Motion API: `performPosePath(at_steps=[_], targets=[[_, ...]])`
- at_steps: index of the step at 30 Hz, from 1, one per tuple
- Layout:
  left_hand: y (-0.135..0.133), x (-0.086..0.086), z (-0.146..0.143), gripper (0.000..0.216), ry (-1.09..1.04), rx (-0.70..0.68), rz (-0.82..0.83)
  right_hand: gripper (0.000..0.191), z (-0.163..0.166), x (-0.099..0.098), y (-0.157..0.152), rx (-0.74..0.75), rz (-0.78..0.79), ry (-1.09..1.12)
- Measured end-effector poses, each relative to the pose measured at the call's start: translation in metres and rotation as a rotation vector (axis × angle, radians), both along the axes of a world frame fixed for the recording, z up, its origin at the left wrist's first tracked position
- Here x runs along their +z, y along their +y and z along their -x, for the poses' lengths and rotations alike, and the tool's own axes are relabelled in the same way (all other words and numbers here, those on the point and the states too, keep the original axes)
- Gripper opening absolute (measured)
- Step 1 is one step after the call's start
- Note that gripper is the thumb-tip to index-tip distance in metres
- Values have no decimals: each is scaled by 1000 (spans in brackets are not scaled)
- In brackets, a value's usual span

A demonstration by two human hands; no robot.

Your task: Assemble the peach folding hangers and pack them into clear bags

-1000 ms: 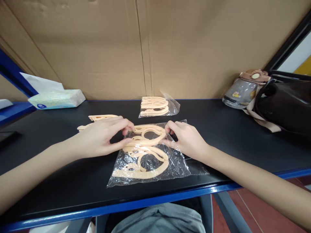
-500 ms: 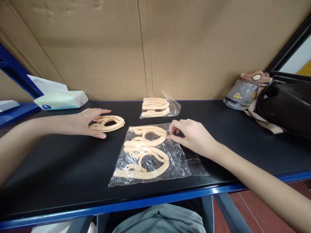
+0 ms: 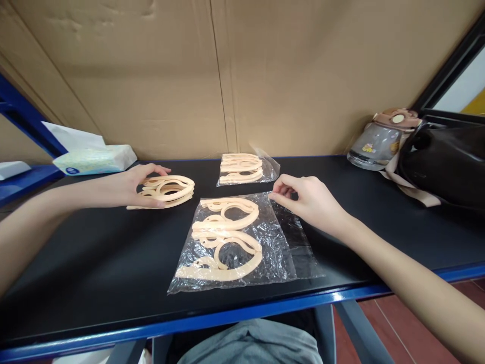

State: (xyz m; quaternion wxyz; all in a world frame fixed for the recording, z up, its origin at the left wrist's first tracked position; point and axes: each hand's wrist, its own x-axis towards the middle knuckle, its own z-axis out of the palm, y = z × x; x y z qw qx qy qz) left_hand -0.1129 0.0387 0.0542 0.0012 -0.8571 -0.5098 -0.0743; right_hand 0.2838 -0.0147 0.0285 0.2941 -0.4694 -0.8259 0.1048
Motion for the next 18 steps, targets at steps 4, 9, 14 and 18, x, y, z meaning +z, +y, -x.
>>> performPosePath(at_steps=[4,9,14,18], targets=[[-9,1,-24,60,-103,-67,-48,18,5,-1,-3,34,13,44],[-38,-2,-75,66,-54,-198,-221,20,19,1,-15,66,-24,110],[-70,-10,-106,60,17,-447,-451,18,32,4,-29,149,-18,124],[-78,-14,-110,63,27,-487,-516,23,34,7,-32,206,169,163]])
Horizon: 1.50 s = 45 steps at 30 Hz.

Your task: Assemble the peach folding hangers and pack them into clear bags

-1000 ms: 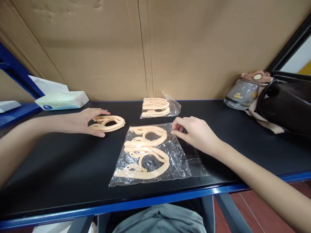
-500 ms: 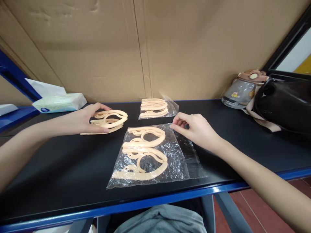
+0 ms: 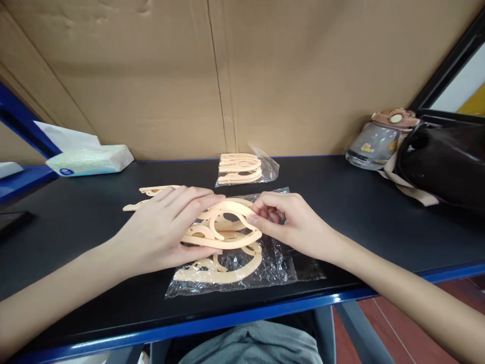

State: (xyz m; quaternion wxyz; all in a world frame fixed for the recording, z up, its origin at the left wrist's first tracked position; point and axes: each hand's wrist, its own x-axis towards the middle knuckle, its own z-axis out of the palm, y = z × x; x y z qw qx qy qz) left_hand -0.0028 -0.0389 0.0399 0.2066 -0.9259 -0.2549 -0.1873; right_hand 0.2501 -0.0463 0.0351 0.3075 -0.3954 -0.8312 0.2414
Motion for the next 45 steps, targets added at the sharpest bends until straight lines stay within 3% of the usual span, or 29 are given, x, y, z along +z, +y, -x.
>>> performPosePath(at_steps=[7,14,22,32,41,43,45], targets=[[9,-4,5,71,-65,29,45,31,-3,1,3,109,236,37],[15,-5,8,88,-43,-7,172,25,-6,0,8,92,448,204],[20,-7,12,101,24,16,196,23,-6,3,9,124,487,247],[20,-4,14,99,19,-13,191,29,-9,0,13,109,537,230],[15,7,15,69,-77,-25,78,28,-14,-2,15,106,445,208],[15,8,15,66,-86,-22,43,26,-12,-4,15,92,332,177],[13,7,13,64,-106,-10,23,41,-10,-6,13,66,103,146]])
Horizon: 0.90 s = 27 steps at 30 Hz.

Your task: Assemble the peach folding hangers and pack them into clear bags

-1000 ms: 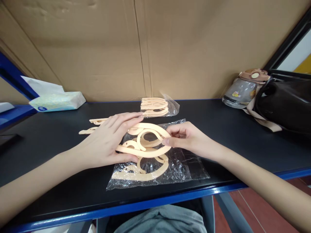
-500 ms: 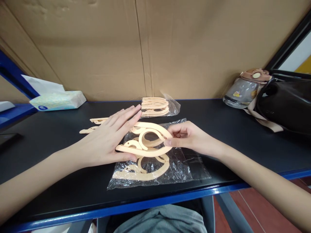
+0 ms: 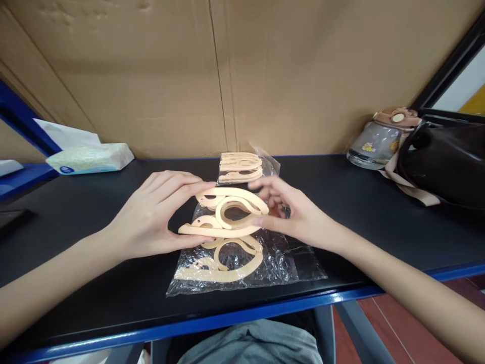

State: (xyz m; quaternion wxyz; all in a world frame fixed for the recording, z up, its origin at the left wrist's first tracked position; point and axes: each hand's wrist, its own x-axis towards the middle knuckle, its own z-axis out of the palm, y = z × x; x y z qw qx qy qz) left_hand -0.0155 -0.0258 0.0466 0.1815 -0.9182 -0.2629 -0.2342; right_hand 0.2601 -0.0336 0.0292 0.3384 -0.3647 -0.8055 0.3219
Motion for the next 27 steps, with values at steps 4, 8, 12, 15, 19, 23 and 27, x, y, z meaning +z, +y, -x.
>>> performPosePath(at_steps=[4,8,12,15,19,23,27], targets=[[-8,-3,-9,65,-82,47,47,81,4,-1,-7,-2,-511,-167],[-17,-6,-19,63,-117,41,78,80,7,-1,-12,36,-657,-294],[-18,-7,-22,67,-111,46,126,79,10,0,-12,43,-636,-302],[-16,-5,-17,80,-69,51,347,75,5,4,-8,36,-573,-320],[-8,1,1,97,41,78,733,81,-26,20,1,-75,-367,-350],[2,9,18,83,165,29,981,102,-70,35,8,-162,-168,-353],[7,12,24,84,216,-9,1047,102,-98,37,11,-112,25,-518]])
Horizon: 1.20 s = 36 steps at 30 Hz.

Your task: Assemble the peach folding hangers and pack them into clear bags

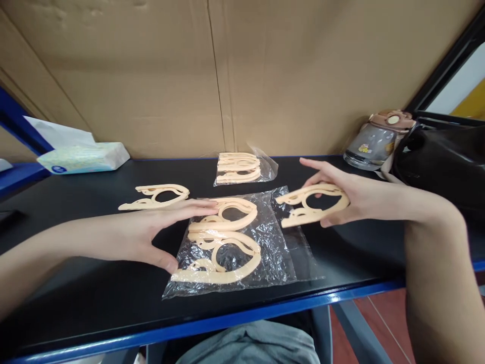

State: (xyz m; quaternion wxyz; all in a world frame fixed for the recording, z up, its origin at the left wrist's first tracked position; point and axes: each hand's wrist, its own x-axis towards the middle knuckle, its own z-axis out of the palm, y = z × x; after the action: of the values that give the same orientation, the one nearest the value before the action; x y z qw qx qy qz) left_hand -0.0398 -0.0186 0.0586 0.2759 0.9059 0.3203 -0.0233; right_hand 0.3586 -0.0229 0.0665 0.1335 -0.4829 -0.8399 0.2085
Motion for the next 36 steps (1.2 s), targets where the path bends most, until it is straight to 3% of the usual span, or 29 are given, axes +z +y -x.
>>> performPosePath(at_steps=[4,9,12,24,32,36], targets=[[0,-1,0,88,57,-25,4,97,-2,-2,-2,78,83,-106],[-1,-2,-1,93,90,-43,-52,96,18,-3,-7,257,-35,-72],[0,-5,-2,93,95,-24,-69,96,31,-6,-9,303,-17,-30],[-1,-7,-4,90,88,-12,-125,97,60,-29,-1,271,183,52],[-1,-7,-5,91,72,-18,-113,95,40,-20,-1,234,174,-40],[-2,-7,-5,90,87,-7,-105,90,50,-25,-2,261,141,7]])
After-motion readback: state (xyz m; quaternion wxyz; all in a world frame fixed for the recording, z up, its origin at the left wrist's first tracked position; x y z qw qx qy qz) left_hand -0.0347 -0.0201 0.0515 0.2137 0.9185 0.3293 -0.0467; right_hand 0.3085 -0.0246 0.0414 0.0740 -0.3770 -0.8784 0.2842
